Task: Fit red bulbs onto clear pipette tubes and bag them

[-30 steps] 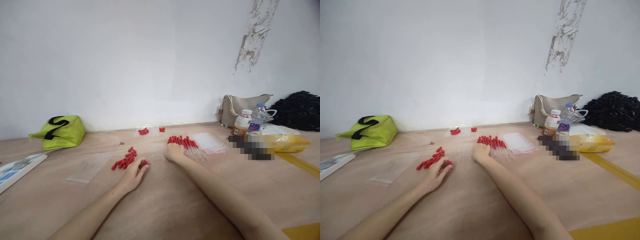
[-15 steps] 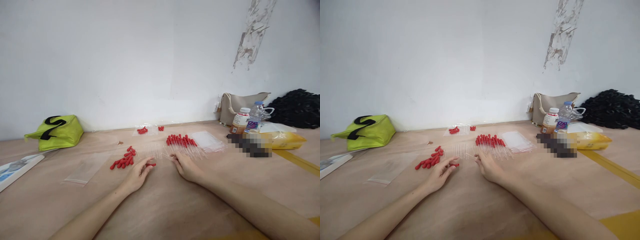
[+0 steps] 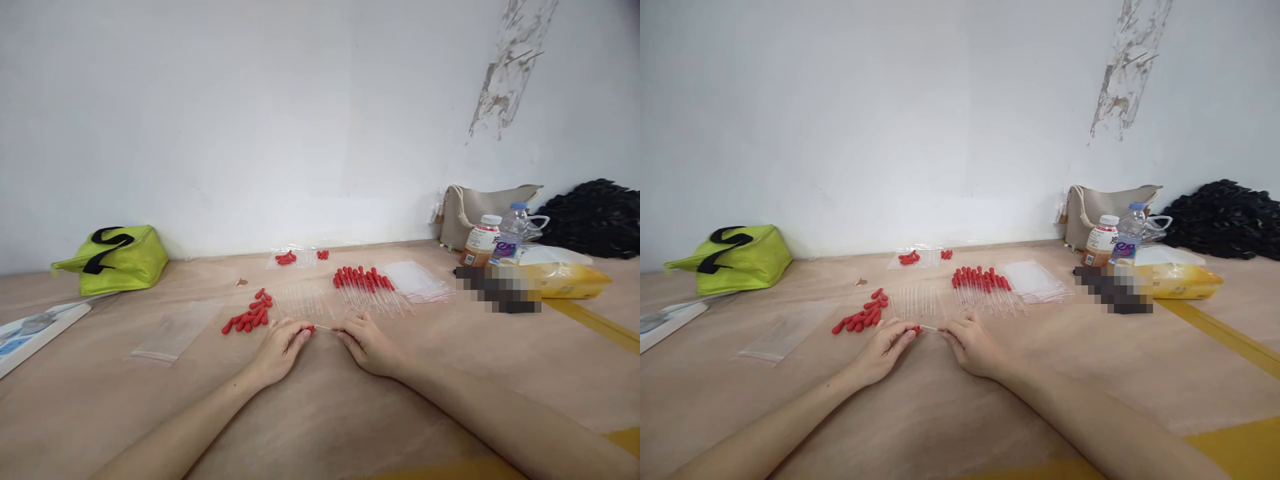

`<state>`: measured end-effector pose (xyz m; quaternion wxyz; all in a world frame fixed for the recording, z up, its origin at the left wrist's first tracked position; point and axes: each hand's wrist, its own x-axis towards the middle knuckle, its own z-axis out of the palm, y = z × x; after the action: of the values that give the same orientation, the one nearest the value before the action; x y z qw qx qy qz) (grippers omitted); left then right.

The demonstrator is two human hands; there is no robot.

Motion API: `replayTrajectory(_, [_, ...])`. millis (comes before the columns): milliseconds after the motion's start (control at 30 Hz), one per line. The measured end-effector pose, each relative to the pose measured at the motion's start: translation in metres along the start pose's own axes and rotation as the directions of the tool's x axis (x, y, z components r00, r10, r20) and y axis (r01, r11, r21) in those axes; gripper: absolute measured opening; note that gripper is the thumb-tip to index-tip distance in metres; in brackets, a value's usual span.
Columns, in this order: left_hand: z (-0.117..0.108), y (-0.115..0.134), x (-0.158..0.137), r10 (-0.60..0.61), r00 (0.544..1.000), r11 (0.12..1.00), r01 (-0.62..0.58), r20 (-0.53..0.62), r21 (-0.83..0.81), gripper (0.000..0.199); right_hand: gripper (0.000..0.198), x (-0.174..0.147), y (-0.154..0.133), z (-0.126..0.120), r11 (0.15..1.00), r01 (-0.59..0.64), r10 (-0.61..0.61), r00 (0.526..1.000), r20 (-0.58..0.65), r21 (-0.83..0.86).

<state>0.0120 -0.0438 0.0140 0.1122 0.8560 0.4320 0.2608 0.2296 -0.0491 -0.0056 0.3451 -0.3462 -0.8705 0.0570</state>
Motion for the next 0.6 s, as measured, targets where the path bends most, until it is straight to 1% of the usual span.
replayTrajectory(167, [0.0005,0.0004,0.0007,0.02,1.0,0.999,-0.021,-0.008,-0.048,0.024,0.024,0.0001,-0.0014,-0.0007,1.0,0.013,-0.013,0.999,0.03,0.013])
replayTrajectory(367, [0.0,0.0004,-0.0016,0.078,0.996,0.996,-0.079,-0.031,-0.033,0.025,0.023,0.0018,0.0007,-0.0019,0.998,0.063,-0.062,0.998,0.031,-0.028])
replayTrajectory(500, [-0.0001,0.0021,-0.0038,0.161,0.987,0.987,-0.161,0.003,-0.018,0.024,0.023,0.0041,0.0032,-0.0049,0.982,0.137,-0.134,0.99,0.033,-0.127])
replayTrajectory(600, [0.0007,0.0025,-0.0046,0.19,0.982,0.982,-0.19,0.014,-0.002,0.026,0.024,0.0052,0.001,-0.005,0.965,0.148,-0.145,0.989,0.031,-0.216])
